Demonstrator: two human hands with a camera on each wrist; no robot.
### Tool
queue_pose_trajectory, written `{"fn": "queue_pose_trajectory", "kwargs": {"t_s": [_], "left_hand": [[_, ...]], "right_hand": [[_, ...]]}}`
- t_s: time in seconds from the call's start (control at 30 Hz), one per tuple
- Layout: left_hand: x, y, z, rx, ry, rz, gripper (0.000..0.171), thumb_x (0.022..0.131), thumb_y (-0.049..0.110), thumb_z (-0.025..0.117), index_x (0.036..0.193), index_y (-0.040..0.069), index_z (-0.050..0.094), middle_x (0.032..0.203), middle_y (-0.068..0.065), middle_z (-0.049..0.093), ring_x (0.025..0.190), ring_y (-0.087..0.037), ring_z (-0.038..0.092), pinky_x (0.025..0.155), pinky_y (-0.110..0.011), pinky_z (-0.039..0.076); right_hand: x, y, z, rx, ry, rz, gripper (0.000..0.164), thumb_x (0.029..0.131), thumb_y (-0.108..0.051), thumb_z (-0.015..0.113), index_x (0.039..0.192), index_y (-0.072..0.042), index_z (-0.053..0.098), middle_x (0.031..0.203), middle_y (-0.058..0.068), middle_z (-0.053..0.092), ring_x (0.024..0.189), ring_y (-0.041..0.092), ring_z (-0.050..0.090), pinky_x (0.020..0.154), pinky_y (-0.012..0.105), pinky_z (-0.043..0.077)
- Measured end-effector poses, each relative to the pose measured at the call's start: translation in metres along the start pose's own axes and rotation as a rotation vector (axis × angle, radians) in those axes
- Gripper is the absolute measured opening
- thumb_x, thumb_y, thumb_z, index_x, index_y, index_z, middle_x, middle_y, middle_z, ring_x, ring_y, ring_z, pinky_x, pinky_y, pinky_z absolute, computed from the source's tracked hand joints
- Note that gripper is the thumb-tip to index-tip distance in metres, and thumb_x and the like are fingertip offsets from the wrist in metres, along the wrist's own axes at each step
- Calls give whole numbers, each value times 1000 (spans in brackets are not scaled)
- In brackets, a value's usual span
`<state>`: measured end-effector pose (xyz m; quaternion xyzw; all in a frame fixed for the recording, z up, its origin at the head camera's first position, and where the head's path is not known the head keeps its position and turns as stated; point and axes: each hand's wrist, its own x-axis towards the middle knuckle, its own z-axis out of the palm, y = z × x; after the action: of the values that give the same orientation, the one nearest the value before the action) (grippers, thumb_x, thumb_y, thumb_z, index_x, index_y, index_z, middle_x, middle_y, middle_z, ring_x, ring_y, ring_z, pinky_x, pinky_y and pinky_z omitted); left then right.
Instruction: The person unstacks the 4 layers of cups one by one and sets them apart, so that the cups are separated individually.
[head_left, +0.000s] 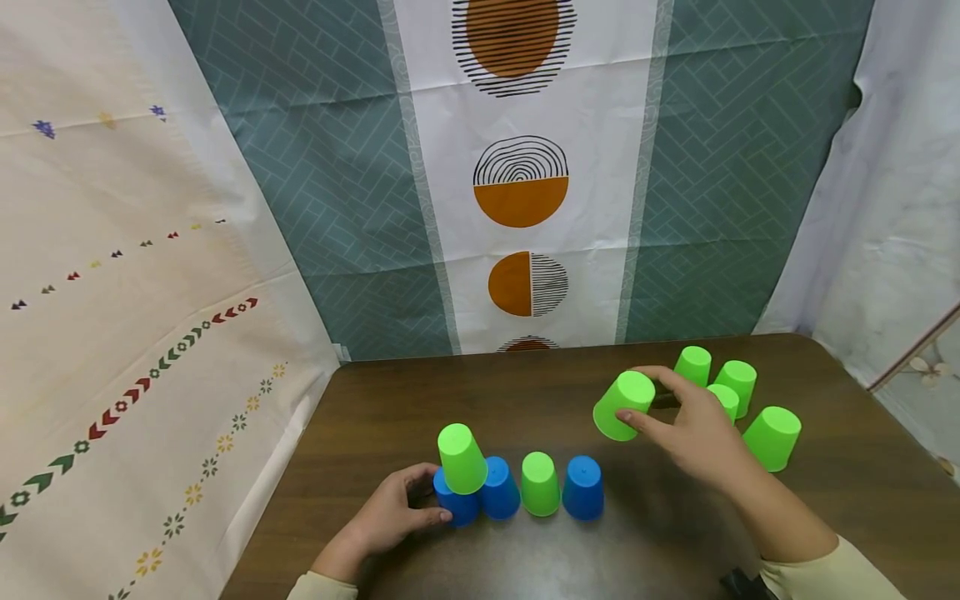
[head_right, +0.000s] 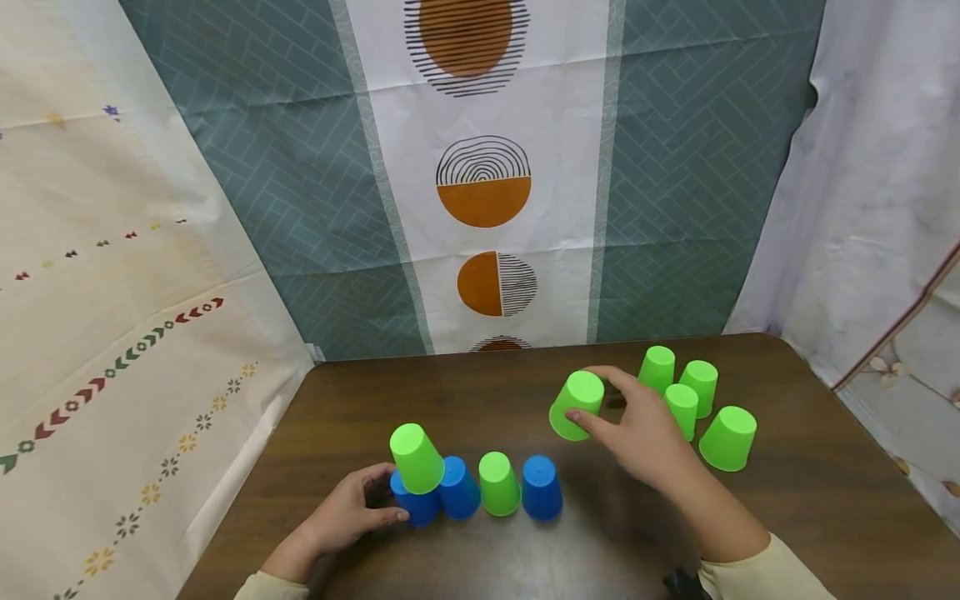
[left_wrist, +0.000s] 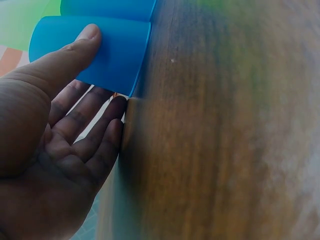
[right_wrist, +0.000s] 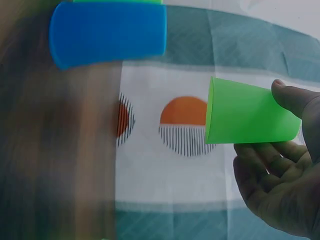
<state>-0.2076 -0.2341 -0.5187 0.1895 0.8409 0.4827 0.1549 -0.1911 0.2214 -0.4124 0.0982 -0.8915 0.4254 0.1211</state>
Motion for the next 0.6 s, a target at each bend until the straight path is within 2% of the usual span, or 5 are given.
{"fn": "queue_pose_trajectory", "kwargs": {"t_s": [0.1, 0.23, 0.4, 0.6], "left_hand": [[0, 0, 0, 0, 1, -2, 52, 90, 31, 86, 134, 14, 64, 132, -1, 69, 131, -30, 61, 111, -58, 45], [0, 0, 0, 3, 2, -6, 52, 89, 31, 86, 133, 14, 64, 132, 0, 69, 131, -30, 61, 111, -58, 45], [0, 2, -1, 3, 1, -6, 53, 90, 32, 86, 134, 13, 64, 132, -1, 69, 131, -30, 61, 111, -58, 45], [-1, 3, 0, 9, 5, -7, 53, 90, 31, 86, 134, 13, 64, 132, 0, 69, 131, -30, 61, 111, -57, 46]], "right_hand": [[-4, 11, -8, -17, 17, 14, 60, 90, -44, 84, 141, -21, 61, 103, -1, 73, 96, 23, 71, 72, 34, 57], [-12, 26, -17, -37, 44, 32, 60, 89, -39, 86, 140, -17, 62, 101, 2, 72, 91, 23, 71, 69, 28, 57], [-22, 44, -24, -63, 43, 61, 63, 89, -39, 86, 141, -13, 61, 111, 8, 73, 88, 21, 72, 68, 28, 57], [-33, 64, -29, -105, 57, 82, 60, 89, -37, 86, 137, -12, 61, 107, 8, 73, 84, 16, 71, 66, 27, 56]]}}
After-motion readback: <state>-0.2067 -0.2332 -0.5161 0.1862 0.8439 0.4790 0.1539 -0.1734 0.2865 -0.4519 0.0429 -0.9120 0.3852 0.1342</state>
